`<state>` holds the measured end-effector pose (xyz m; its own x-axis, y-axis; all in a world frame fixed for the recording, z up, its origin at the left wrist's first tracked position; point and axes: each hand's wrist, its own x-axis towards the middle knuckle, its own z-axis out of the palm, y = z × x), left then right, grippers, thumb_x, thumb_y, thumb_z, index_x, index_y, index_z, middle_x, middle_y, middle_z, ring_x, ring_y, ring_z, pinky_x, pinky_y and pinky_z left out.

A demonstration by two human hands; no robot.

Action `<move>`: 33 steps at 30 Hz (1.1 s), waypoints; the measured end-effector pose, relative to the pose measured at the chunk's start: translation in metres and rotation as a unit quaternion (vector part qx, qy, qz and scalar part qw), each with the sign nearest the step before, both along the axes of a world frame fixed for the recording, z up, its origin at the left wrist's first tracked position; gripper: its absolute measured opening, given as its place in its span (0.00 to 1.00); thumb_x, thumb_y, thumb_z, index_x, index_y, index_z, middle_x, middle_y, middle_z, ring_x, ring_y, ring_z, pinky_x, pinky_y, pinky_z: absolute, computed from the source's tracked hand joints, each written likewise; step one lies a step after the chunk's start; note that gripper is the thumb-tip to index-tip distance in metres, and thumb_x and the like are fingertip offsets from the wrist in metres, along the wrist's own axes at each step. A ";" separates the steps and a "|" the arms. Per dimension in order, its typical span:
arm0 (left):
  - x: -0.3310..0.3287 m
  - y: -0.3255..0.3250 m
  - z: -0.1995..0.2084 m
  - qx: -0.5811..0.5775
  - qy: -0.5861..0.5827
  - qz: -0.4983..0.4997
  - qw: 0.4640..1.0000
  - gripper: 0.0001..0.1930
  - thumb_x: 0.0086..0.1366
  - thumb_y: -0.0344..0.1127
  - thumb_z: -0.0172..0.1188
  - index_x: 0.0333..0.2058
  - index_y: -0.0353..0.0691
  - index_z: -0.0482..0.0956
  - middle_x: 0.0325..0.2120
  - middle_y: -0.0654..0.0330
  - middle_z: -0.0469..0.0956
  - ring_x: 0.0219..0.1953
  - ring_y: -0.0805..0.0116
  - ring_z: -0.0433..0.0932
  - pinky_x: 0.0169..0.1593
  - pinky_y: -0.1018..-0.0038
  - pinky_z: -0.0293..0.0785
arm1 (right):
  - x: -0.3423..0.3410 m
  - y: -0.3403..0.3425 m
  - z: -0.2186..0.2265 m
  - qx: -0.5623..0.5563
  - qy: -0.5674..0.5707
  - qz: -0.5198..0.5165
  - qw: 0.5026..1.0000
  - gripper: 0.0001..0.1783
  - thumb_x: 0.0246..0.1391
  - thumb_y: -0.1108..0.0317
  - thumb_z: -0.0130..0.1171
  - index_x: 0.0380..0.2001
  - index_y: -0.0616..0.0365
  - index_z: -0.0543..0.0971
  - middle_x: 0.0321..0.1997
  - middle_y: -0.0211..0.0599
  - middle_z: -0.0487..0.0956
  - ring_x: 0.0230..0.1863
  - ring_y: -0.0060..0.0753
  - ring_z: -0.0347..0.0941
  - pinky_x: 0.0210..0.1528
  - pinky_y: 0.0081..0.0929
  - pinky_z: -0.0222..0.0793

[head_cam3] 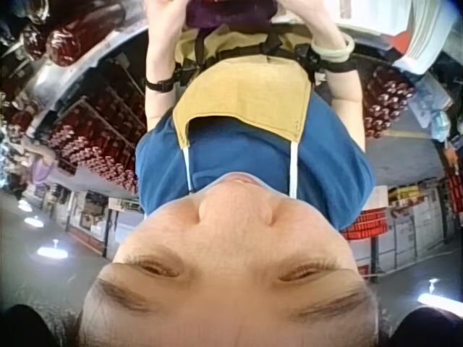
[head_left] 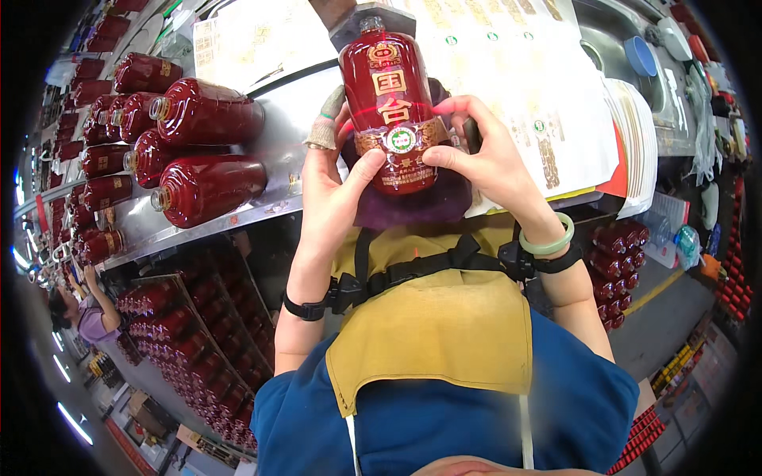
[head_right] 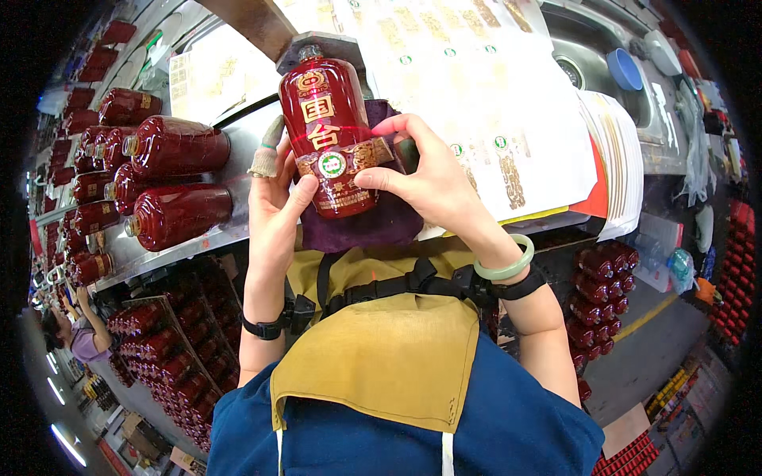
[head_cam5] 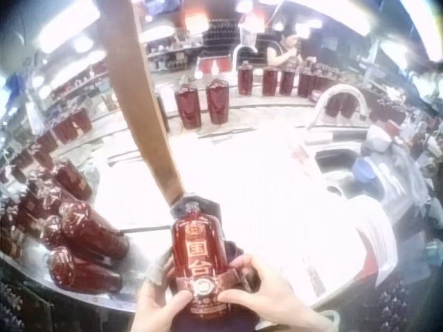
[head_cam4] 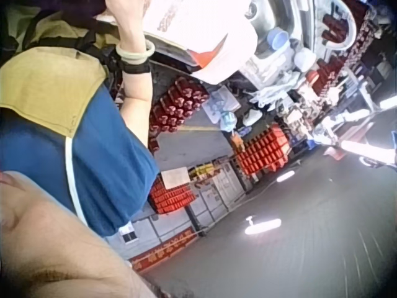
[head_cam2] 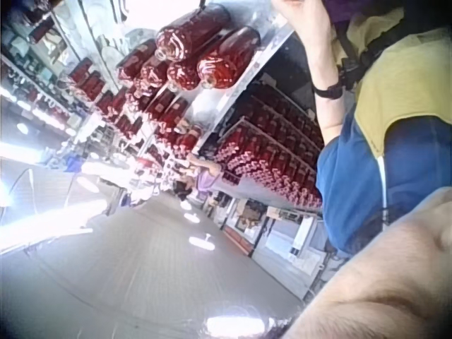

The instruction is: Apply decorative and informational labels to red ceramic bottles on a production line.

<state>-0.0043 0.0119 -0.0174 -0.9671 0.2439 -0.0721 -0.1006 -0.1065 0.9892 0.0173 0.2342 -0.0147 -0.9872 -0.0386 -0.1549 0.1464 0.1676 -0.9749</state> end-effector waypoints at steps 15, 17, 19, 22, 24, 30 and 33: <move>0.000 -0.001 0.000 0.008 -0.014 0.004 1.000 0.39 0.64 0.28 0.67 0.71 0.37 0.59 0.68 0.48 0.65 0.69 0.59 0.64 0.72 0.60 0.58 | -0.006 0.005 0.002 0.014 -0.025 0.024 0.999 0.38 0.41 0.57 0.82 0.54 0.57 0.74 0.44 0.32 0.74 0.47 0.26 0.70 0.54 0.25 0.68; 0.001 -0.002 -0.001 0.005 -0.015 0.004 1.000 0.39 0.64 0.28 0.67 0.71 0.37 0.59 0.68 0.48 0.65 0.69 0.59 0.64 0.72 0.60 0.58 | -0.006 0.006 0.000 -0.004 -0.023 0.025 0.999 0.40 0.40 0.56 0.82 0.54 0.58 0.74 0.43 0.33 0.74 0.47 0.26 0.70 0.54 0.26 0.68; 0.001 -0.002 -0.001 0.003 -0.017 0.005 1.000 0.39 0.65 0.28 0.67 0.72 0.37 0.58 0.68 0.48 0.65 0.69 0.59 0.64 0.72 0.60 0.58 | -0.006 0.006 0.001 0.004 -0.025 0.031 0.999 0.39 0.41 0.56 0.82 0.55 0.58 0.74 0.44 0.34 0.73 0.48 0.26 0.70 0.55 0.26 0.68; 0.001 -0.001 0.000 0.001 -0.009 0.003 1.000 0.39 0.65 0.28 0.66 0.72 0.38 0.58 0.68 0.49 0.65 0.69 0.59 0.64 0.72 0.60 0.59 | -0.004 0.009 0.005 0.036 -0.006 0.031 0.999 0.37 0.47 0.57 0.78 0.57 0.59 0.72 0.46 0.35 0.73 0.50 0.27 0.69 0.55 0.26 0.67; 0.000 -0.002 0.002 -0.026 0.005 -0.025 0.999 0.38 0.69 0.25 0.61 0.73 0.40 0.53 0.69 0.52 0.63 0.68 0.61 0.65 0.70 0.61 0.63 | 0.002 0.010 0.008 0.005 0.036 0.008 0.999 0.29 0.60 0.67 0.66 0.62 0.59 0.67 0.50 0.39 0.71 0.54 0.28 0.69 0.57 0.25 0.66; 0.002 0.000 0.000 -0.010 -0.004 0.003 1.000 0.39 0.65 0.28 0.66 0.72 0.38 0.57 0.68 0.49 0.64 0.68 0.60 0.64 0.72 0.61 0.59 | 0.014 0.013 0.008 0.045 0.262 -0.027 0.964 0.18 0.57 0.82 0.60 0.51 0.59 0.76 0.44 0.37 0.81 0.47 0.35 0.77 0.50 0.28 0.73; 0.002 0.000 -0.002 -0.005 -0.021 0.010 1.000 0.40 0.65 0.28 0.66 0.72 0.38 0.57 0.68 0.49 0.64 0.69 0.59 0.64 0.72 0.61 0.58 | 0.024 0.014 0.010 0.230 0.402 0.047 0.885 0.11 0.43 0.80 0.66 0.32 0.54 0.85 0.42 0.27 0.87 0.45 0.34 0.79 0.46 0.31 0.73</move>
<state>-0.0028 0.0117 -0.0192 -0.9679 0.2234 -0.1154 -0.1402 -0.0981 0.9853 0.0410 0.2482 -0.0048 -0.7817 -0.2422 0.5747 -0.5991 0.5478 -0.5840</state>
